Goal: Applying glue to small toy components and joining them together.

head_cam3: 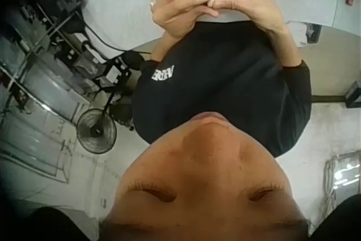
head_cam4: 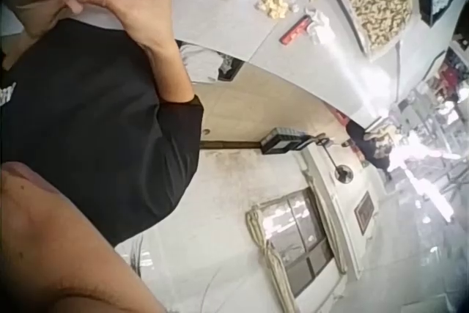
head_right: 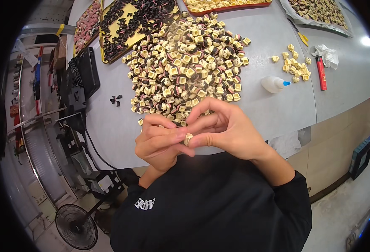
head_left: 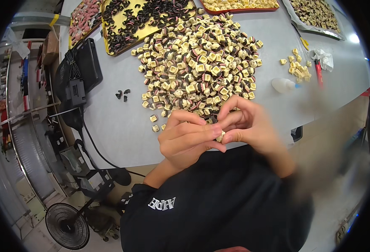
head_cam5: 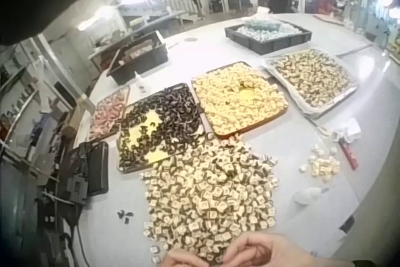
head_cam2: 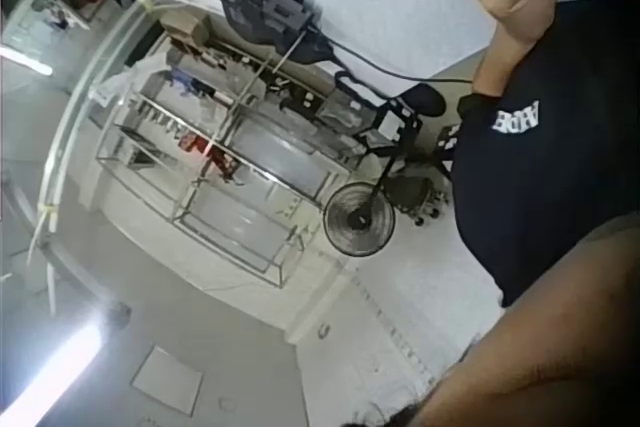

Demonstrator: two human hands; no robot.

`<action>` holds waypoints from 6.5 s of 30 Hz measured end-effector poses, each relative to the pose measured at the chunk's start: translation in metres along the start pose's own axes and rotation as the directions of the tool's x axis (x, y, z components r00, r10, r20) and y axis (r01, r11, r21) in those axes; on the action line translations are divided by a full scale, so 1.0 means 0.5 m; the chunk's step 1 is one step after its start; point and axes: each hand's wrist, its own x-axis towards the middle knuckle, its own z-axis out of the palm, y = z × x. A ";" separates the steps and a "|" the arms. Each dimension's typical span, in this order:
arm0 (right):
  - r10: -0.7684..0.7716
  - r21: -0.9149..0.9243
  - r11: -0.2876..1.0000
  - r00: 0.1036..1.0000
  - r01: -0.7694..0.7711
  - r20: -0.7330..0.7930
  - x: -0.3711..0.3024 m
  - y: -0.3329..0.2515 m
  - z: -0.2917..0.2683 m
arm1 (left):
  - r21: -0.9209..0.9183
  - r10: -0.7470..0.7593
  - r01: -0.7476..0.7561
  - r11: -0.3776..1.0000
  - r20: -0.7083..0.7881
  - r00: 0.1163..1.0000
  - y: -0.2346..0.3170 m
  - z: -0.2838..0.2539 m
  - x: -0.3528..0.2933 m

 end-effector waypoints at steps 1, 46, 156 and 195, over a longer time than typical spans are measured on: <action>0.000 0.000 1.000 1.000 0.000 0.001 0.000 0.000 -0.001 | 0.036 0.032 -0.032 0.999 0.004 0.999 0.000 -0.001 0.001; -0.983 -0.918 -0.101 -0.180 0.384 0.033 -0.085 0.051 -0.067 | 0.535 -0.392 0.621 0.573 -0.486 0.781 -0.059 -0.229 -0.033; -0.675 -0.227 0.727 0.735 0.648 -0.064 0.037 -0.006 -0.031 | -0.762 -0.470 0.486 0.429 0.271 0.840 -0.029 0.009 -0.003; -0.716 -0.343 0.675 0.692 0.653 -0.092 0.033 -0.002 -0.032 | -0.736 -0.489 0.480 0.478 0.231 0.841 -0.037 0.008 -0.012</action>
